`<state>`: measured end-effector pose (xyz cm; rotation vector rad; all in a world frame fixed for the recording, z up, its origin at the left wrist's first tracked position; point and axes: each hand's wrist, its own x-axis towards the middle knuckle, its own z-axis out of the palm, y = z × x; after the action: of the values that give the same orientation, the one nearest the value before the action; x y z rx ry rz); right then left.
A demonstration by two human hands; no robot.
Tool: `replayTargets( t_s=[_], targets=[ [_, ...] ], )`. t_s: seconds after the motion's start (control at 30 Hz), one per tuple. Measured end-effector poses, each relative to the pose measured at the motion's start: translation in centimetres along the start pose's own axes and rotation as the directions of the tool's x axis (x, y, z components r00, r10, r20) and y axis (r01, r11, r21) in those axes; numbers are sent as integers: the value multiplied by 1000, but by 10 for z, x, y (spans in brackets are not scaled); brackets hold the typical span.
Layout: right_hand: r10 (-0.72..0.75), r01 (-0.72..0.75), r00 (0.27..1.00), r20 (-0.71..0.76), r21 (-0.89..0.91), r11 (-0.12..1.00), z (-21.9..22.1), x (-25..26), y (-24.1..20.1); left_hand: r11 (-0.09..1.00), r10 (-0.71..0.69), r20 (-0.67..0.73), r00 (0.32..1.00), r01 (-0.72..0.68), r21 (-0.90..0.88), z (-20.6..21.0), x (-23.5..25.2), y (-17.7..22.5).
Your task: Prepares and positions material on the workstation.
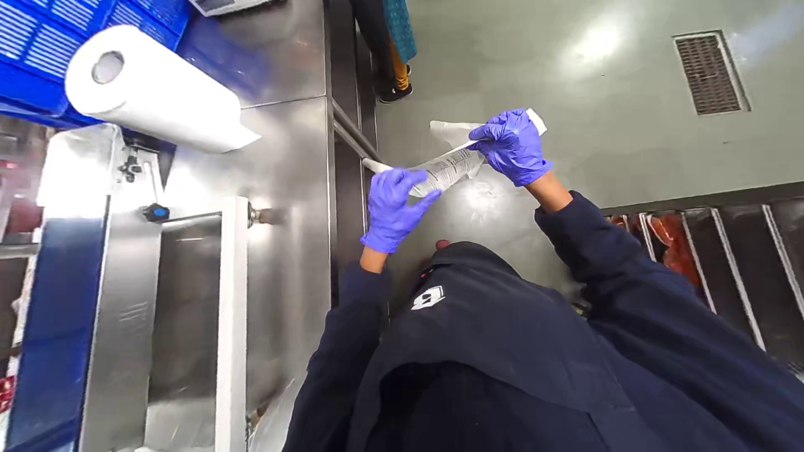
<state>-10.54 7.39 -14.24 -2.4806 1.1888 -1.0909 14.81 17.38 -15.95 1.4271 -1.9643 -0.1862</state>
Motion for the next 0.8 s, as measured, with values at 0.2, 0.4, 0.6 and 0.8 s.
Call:
replayTargets(
  t_s=[0.2,0.4,0.6,0.8],
  targets=[
    [-86,50,969,231,157,986,-16,5,-33,987,34,274,961,11,-161,5,48,35],
    [155,-175,622,767,-56,983,-37,12,-35,945,4,614,789,197,-260,6,43,48],
    [15,-245,573,820,154,957,-60,6,-62,710,157,692,704,406,-575,-14,36,57],
    [-237,-13,902,362,570,821,-40,-3,-73,284,111,411,905,368,-886,-25,22,58]
  ],
)
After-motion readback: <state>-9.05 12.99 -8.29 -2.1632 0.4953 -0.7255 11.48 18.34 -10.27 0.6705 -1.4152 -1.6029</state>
